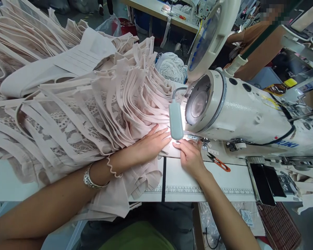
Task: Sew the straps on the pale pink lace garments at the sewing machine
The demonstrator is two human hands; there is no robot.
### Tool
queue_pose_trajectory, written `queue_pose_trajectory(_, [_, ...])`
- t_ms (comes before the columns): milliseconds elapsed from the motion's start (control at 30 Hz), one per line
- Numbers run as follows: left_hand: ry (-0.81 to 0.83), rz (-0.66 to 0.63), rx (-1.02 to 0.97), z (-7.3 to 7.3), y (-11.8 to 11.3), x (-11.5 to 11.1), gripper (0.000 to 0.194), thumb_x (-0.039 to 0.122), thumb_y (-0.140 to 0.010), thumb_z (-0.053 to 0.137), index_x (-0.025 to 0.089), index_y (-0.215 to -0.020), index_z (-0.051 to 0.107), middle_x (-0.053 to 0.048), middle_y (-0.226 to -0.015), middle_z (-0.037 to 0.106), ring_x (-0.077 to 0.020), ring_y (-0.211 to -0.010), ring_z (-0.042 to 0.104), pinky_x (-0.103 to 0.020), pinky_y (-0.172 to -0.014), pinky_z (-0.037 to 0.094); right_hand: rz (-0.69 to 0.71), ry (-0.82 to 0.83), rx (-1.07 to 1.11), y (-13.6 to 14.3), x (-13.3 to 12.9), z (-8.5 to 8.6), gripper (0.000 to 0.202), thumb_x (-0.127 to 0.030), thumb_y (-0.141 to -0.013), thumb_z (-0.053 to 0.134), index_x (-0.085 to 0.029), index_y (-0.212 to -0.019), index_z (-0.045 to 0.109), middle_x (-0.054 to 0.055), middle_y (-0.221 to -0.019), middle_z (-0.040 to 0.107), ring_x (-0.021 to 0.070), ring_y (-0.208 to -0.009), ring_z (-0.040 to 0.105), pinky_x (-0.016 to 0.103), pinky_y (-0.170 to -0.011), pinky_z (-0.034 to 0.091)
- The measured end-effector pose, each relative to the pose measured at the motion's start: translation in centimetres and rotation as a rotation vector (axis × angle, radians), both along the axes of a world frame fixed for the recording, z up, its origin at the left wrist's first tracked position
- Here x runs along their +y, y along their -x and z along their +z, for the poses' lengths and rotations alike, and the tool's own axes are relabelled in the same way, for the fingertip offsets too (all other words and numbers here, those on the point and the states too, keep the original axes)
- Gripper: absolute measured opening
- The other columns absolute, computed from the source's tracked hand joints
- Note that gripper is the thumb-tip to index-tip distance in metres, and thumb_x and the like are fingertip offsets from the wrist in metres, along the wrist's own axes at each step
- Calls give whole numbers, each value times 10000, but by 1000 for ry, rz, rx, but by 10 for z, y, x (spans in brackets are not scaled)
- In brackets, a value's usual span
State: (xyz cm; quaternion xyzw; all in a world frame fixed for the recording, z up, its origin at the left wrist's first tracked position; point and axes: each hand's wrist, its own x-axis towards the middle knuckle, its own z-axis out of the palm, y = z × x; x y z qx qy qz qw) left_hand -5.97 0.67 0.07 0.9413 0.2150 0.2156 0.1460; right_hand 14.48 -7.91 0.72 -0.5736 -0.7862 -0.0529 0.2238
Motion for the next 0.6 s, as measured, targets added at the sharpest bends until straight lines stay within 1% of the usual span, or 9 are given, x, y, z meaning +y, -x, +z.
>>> queue_pose_trajectory(67, [1,20,-12,1,0,0,302,102,-1021,343,179,-1156,602,-83,-1280,602,-198,-1233,500,-451,-1148,318,5,25,-2,0,2,2,418,-25,-862,391,-220,-990,738,34,-1031,741,167,-954,649,303,-844,487])
queue_pose_trajectory(133, [0,38,-7,5,1,0,264,116,-1024,357,156,-1113,602,-96,-1242,591,-205,-1182,498,-386,-1054,398,2,56,3,0,3,3,420,-23,-861,386,-218,-1008,728,27,-961,736,165,-902,648,300,-810,488])
queue_pose_trajectory(200, [-27,41,16,11,2,-1,224,115,-1015,386,140,-1017,609,-101,-1142,595,-208,-1075,510,-336,-929,437,-3,94,21,-1,5,4,430,-29,-865,376,-223,-1040,717,22,-933,734,166,-876,649,306,-806,496])
queue_pose_trajectory(300, [-133,-5,48,21,5,-2,220,59,-977,424,148,-862,590,-71,-931,596,-194,-888,508,-313,-816,409,9,135,55,-4,8,3,454,-39,-868,357,-219,-1093,708,27,-978,742,172,-896,657,313,-812,518])
queue_pose_trajectory(400, [-219,-27,60,24,8,-2,226,27,-936,474,160,-774,558,-46,-813,577,-189,-805,495,-305,-773,375,17,158,55,-8,10,1,474,-53,-864,364,-213,-1154,703,37,-1036,743,180,-927,663,323,-870,537])
queue_pose_trajectory(500, [-233,-17,91,24,9,-2,190,38,-917,519,164,-787,574,-49,-832,595,-201,-825,509,-309,-767,366,24,166,28,-11,11,-3,516,-48,-863,361,-219,-1229,681,46,-1093,736,192,-992,662,350,-966,526])
queue_pose_trajectory(600, [-227,5,115,25,8,-3,165,42,-918,534,160,-822,597,-52,-862,612,-206,-851,521,-313,-783,369,26,140,-40,-14,12,-6,540,-27,-862,344,-211,-1254,667,61,-1104,737,214,-1009,659,379,-950,526])
